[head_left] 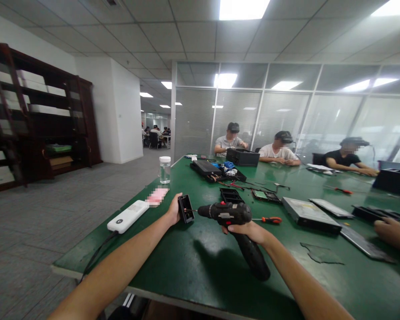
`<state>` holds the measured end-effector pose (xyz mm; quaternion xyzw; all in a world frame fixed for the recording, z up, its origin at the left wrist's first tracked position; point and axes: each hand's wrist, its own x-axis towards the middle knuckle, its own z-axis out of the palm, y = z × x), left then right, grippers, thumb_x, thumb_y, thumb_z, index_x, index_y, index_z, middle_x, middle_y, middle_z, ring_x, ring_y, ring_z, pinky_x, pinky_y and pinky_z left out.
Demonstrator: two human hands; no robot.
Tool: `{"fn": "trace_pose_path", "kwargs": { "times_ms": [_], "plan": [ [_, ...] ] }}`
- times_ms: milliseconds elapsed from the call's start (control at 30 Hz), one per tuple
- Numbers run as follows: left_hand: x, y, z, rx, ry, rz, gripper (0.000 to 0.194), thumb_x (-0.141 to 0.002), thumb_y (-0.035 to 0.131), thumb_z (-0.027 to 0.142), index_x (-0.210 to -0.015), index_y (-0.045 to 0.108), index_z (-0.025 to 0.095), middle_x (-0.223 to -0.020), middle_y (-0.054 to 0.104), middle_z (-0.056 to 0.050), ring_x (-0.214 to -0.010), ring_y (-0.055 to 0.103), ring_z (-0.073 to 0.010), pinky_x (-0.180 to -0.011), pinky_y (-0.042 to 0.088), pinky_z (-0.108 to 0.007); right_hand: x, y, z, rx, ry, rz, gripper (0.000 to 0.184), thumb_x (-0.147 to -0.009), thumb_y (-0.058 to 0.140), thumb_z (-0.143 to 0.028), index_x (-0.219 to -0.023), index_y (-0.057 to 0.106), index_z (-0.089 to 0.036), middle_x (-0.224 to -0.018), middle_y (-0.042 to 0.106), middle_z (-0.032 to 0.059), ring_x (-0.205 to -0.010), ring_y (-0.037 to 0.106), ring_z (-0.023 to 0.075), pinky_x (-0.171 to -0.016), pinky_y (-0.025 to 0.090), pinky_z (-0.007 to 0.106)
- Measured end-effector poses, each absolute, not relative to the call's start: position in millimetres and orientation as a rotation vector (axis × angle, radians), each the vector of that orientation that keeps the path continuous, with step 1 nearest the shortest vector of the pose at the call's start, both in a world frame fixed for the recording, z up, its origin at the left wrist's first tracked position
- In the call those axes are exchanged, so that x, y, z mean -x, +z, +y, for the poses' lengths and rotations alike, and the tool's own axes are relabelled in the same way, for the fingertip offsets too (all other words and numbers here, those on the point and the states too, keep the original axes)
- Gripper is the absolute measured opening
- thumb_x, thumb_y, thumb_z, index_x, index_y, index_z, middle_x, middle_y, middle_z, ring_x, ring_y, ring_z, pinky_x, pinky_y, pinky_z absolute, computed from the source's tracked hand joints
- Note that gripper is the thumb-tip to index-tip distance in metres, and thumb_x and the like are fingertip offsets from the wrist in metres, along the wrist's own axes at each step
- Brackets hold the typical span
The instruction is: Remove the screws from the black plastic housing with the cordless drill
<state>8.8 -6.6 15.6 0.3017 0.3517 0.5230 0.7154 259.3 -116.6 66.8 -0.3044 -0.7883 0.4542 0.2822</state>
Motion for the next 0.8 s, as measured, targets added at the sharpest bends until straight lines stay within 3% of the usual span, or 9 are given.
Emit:
{"fn": "trace_pose_path", "kwargs": {
  "times_ms": [800],
  "plan": [
    [-5.7,7.8,1.4,-0.713,1.149,0.738,0.034,-0.059,0.043,0.049,-0.061,0.046,0.015,-0.052,0.049,-0.002,-0.045,0.049,-0.0151,-0.048,0.041,-0.030,-261.3,64.1,-113.6,0.779,1.219,-2.123,0.027,-0.071,0.045,-0.031,-0.082,0.053,-0.008,-0.079,0.052,0.0068,-0.074,0.046,0.0142,-0.072,0.032,0.029]
  ]
}}
